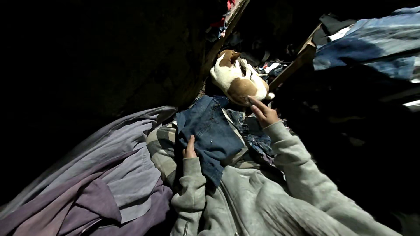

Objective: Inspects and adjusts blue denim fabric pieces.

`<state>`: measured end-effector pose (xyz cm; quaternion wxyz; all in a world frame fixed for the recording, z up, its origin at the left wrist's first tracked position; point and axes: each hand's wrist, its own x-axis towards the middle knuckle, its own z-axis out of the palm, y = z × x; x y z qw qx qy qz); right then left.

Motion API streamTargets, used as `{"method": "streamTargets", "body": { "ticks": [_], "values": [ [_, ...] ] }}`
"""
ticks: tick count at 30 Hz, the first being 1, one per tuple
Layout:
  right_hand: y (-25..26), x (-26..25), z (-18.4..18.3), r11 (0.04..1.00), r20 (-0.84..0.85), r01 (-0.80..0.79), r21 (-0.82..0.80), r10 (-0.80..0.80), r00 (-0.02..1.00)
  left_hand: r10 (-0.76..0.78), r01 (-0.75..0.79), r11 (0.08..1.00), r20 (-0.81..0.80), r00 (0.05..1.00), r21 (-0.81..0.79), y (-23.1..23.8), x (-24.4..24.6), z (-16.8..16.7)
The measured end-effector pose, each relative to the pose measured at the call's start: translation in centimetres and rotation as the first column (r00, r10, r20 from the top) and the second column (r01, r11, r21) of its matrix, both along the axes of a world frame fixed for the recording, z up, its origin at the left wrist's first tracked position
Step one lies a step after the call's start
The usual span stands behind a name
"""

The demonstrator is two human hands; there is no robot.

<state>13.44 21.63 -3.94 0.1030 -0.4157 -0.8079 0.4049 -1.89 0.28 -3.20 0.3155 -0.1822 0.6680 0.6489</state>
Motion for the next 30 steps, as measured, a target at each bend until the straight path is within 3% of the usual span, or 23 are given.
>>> {"method": "streamTargets", "body": {
  "ticks": [5, 8, 12, 21, 30],
  "values": [
    [-3.4, -1.6, -0.2, 0.943, -0.192, -0.322, -0.09, 0.3, 0.934, -0.014, 0.014, 1.0, -0.022, 1.0, -0.003, 0.2, 0.1, -0.3],
    [-4.9, -3.1, -0.1, 0.895, -0.151, -0.433, -0.11, 0.416, 0.897, -0.019, 0.019, 0.999, -0.018, 1.0, -0.025, 0.2, 0.0, 0.3],
    [-5.3, -4.4, 0.0, 0.889, -0.012, -0.453, -0.065, 0.454, 0.891, -0.009, 0.009, 1.0, 0.018, 1.0, -0.03, 0.4, 0.0, 0.9],
    [-5.8, -3.9, 0.4, 0.897, -0.031, -0.438, 0.056, 0.441, 0.897, -0.003, 0.003, 1.0, 0.015, 1.0, 0.003, 0.4, -0.1, 0.4],
    [-7.1, -5.0, 1.1, 0.824, 0.147, -0.546, 0.151, 0.528, 0.837, 0.007, -0.008, 0.999, 0.018, 1.0, 0.031, 0.2, -0.1, 0.0]
  ]
}}
